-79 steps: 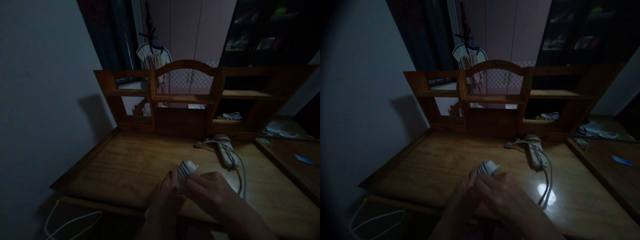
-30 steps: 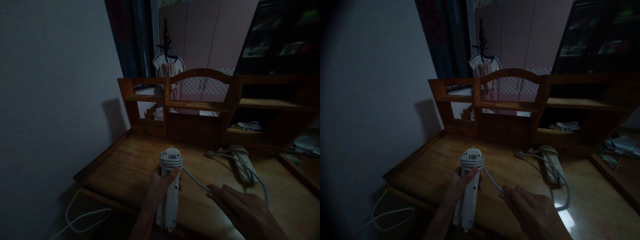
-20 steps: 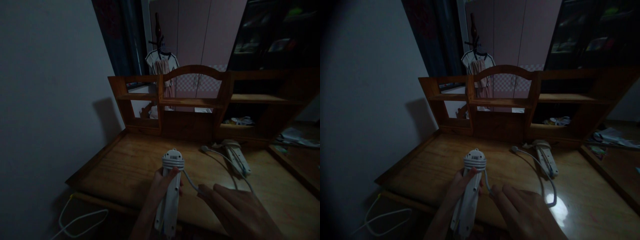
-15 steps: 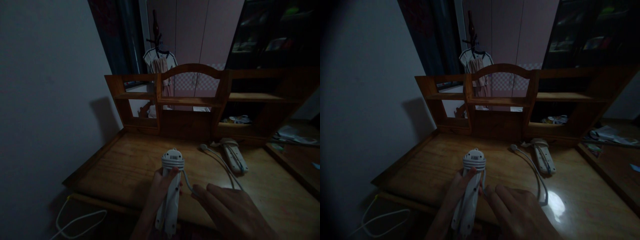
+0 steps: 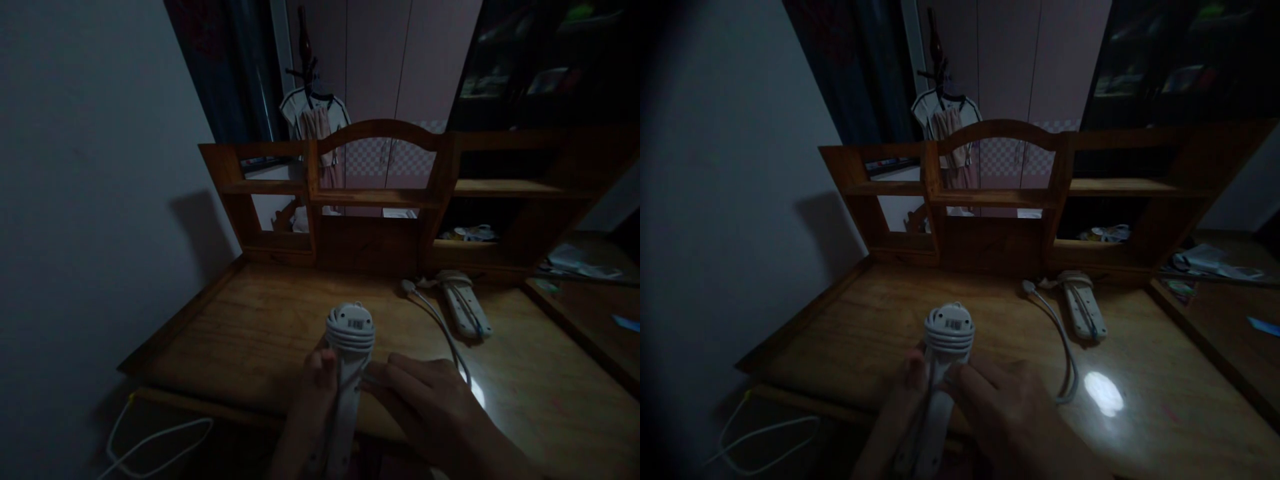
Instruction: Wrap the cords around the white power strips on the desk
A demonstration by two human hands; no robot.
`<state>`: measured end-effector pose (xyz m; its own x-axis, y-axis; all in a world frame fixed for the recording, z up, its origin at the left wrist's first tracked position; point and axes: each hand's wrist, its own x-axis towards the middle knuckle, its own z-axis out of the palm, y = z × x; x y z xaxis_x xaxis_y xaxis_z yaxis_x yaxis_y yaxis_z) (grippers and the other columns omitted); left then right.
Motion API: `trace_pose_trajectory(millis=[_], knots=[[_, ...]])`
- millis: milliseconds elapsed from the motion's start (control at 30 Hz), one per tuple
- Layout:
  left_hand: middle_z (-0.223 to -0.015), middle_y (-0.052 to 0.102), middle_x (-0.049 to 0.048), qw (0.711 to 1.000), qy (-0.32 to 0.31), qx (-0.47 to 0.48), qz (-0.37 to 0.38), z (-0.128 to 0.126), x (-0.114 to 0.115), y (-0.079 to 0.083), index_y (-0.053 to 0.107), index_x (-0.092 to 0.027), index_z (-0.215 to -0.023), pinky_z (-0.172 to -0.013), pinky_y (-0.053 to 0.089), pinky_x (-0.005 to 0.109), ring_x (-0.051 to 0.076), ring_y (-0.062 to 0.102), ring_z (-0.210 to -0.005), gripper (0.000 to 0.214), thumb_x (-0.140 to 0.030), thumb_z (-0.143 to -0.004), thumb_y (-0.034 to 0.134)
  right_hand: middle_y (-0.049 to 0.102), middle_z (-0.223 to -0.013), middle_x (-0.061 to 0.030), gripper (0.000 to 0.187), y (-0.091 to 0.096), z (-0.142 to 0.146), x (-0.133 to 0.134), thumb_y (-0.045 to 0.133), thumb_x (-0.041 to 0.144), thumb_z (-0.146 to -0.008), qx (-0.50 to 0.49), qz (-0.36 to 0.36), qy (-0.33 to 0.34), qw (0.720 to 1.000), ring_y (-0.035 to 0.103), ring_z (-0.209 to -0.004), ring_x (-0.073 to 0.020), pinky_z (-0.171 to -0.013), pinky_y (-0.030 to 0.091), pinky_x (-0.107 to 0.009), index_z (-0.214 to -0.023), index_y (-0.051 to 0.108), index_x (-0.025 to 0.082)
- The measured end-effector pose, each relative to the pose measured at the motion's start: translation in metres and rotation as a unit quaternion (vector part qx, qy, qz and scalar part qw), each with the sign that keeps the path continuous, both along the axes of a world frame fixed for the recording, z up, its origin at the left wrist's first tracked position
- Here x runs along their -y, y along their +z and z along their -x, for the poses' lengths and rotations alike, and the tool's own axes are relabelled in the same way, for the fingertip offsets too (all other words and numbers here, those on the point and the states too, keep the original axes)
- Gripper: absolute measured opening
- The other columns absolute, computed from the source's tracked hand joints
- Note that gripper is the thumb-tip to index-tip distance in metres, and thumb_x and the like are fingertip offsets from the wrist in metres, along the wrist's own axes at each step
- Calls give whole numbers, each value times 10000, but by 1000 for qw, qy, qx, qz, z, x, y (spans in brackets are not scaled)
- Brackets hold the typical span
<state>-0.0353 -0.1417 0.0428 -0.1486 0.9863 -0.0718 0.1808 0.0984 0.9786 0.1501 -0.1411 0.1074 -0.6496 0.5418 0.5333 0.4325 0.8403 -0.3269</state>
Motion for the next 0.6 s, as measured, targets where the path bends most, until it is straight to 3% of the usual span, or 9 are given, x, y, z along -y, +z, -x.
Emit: trace_pose_trajectory(millis=[133,300,400,467,600], knots=[[-1218,611,121,979,-185,60,-55,1,7,13,494,-169,-1281,-928,459,361,271,598,-1038,757,-718,-759,482,640,-756,11,129,9,-1,-3,522,206,-927,11,100,-10,995,585,-623,-87,-553,380,-198,-876,639,193],[-1248,580,77,951,-301,74,8,8,16,30,476,-198,-1306,-965,433,375,252,556,-1105,626,-405,-755,689,670,-791,32,102,27,-15,-8,616,166,-863,33,194,12,980,607,-674,-88,-616,420,-183,-908,675,235],[-1173,616,36,943,-323,55,59,8,21,31,516,-231,-1277,-918,450,342,233,567,-1070,590,-267,-725,720,658,-748,30,53,31,-22,-13,621,227,-872,4,203,5,979,589,-631,-76,-568,405,-171,-882,673,219],[-1094,645,41,935,-325,111,91,3,23,29,533,-210,-1257,-848,473,315,223,598,-1001,563,-249,-726,716,641,-708,30,78,31,-23,-14,621,262,-875,-5,198,-3,980,570,-595,-73,-536,387,-174,-849,668,206],[-992,667,66,936,-244,213,134,-11,25,20,555,-167,-1214,-749,490,289,203,632,-865,461,-304,-787,662,627,-695,19,89,25,-20,-15,609,231,-880,-17,153,-28,988,559,-599,-82,-559,378,-191,-829,668,188]])
